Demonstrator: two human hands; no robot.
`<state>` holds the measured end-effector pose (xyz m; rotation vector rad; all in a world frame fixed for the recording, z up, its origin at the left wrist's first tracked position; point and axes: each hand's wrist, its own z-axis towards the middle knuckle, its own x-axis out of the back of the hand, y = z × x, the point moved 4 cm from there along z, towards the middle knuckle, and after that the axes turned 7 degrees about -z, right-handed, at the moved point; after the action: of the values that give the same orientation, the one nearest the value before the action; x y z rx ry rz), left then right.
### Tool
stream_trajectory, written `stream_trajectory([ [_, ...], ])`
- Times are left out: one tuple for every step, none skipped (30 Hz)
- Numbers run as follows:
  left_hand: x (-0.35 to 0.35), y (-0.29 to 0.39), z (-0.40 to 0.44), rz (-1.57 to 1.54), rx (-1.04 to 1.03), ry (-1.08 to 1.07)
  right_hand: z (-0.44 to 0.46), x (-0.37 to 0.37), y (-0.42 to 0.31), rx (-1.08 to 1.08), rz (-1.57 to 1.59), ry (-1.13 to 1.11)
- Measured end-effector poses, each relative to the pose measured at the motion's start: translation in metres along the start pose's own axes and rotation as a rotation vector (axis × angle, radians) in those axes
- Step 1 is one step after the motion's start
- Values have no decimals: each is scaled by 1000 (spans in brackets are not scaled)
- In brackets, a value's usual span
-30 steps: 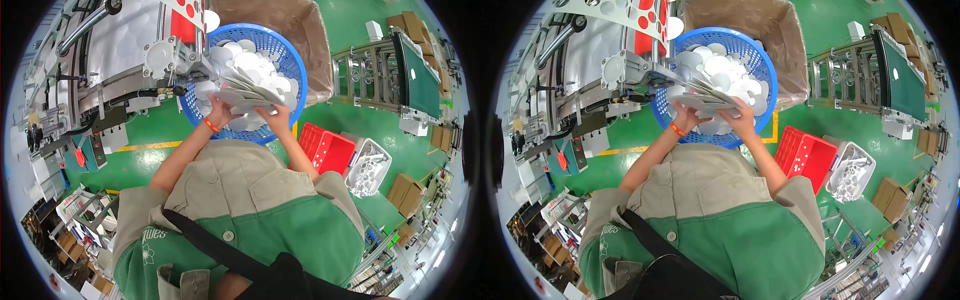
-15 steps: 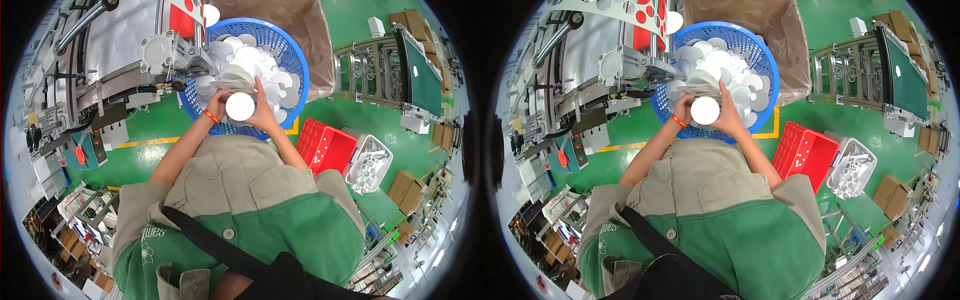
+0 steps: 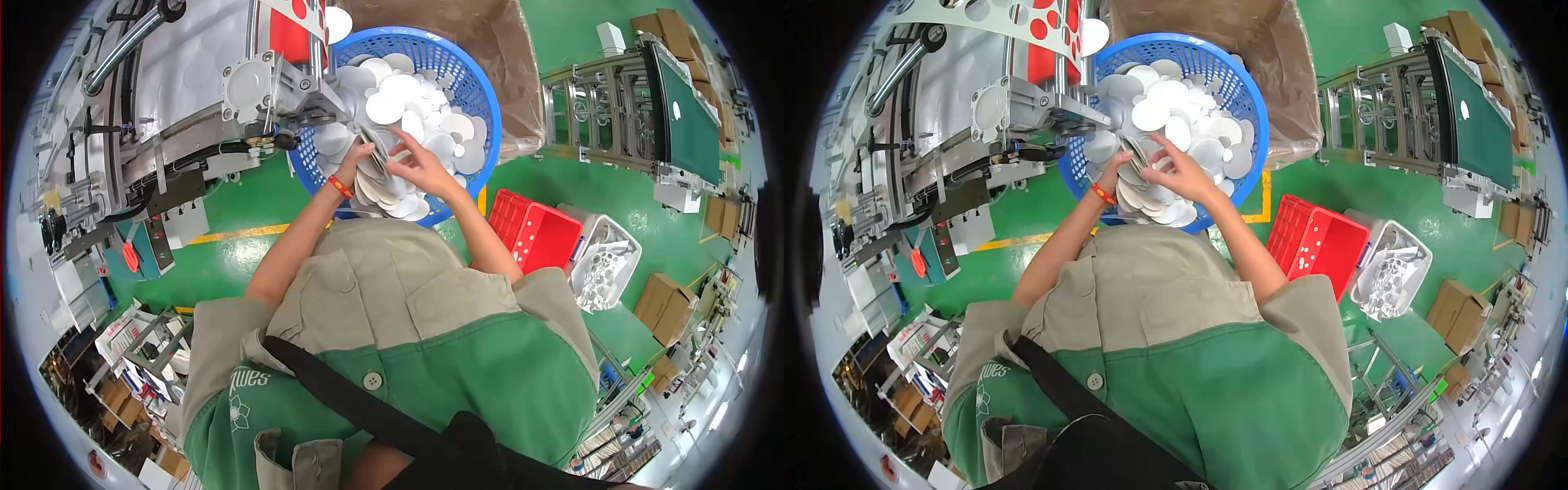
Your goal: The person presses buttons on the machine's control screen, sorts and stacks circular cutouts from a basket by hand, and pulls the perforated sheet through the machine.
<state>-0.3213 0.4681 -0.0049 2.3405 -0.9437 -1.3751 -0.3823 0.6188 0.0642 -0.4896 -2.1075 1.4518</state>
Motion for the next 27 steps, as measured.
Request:
stream_trajectory([
  [-5,2,-1,78,-28,-22,7,0,1,-9,-28,44],
  [-10,5,-2,65,-12,-82,13,2,0,38,-84,90],
  [-7,5,-1,67,-13,-81,18,4,-1,88,-140,137],
  [-4,5,0,78,10,-75,22,6,-1,92,-140,137],
  [-1,4,0,88,34,-68,25,10,-1,103,-106,182],
  [-3,6,-2,98,17,-71,25,14,-2,112,-72,227],
  [-2,5,-1,97,17,-71,25,16,-1,77,-59,244],
  [-1,5,0,111,6,-74,23,20,-2,86,-94,316],
  [1,4,1,125,-6,-77,21,24,-7,95,-129,386],
  [6,3,1,109,20,-39,18,29,-13,100,-8,566],
  [8,3,3,139,-8,-13,15,37,-15,51,-38,657],
  [9,3,4,167,-35,14,10,47,-13,1,-69,747],
  [8,4,2,168,-30,30,8,58,-12,135,-231,894],
  [7,4,-1,162,-23,16,7,66,-1,90,-166,898],
  [1,8,-5,159,-18,0,5,75,7,49,-100,902],
  [2,8,-7,135,-21,28,2,84,12,-6,-39,849],
  [8,5,-5,102,10,47,-2,90,13,45,-43,912],
  [16,1,-3,69,42,67,-8,97,-1,98,-47,976],
  [14,4,-6,54,56,84,-15,99,-22,7,-91,855],
  [11,6,-6,49,84,72,-10,96,-18,184,-314,811],
  [8,7,-7,46,114,59,-5,90,-13,359,-534,756],
  [12,5,-4,24,158,43,-5,74,-26,341,-445,529],
  [15,2,-2,26,160,42,-6,59,-42,316,-574,402],
  [12,4,-2,14,138,52,-6,45,-53,292,-700,274],
  [9,6,-2,1,115,61,-8,36,-61,429,-770,305],
  [6,8,-3,3,118,54,-4,31,-56,460,-723,290],
  [4,9,-4,5,118,55,-1,26,-53,491,-675,275],
])
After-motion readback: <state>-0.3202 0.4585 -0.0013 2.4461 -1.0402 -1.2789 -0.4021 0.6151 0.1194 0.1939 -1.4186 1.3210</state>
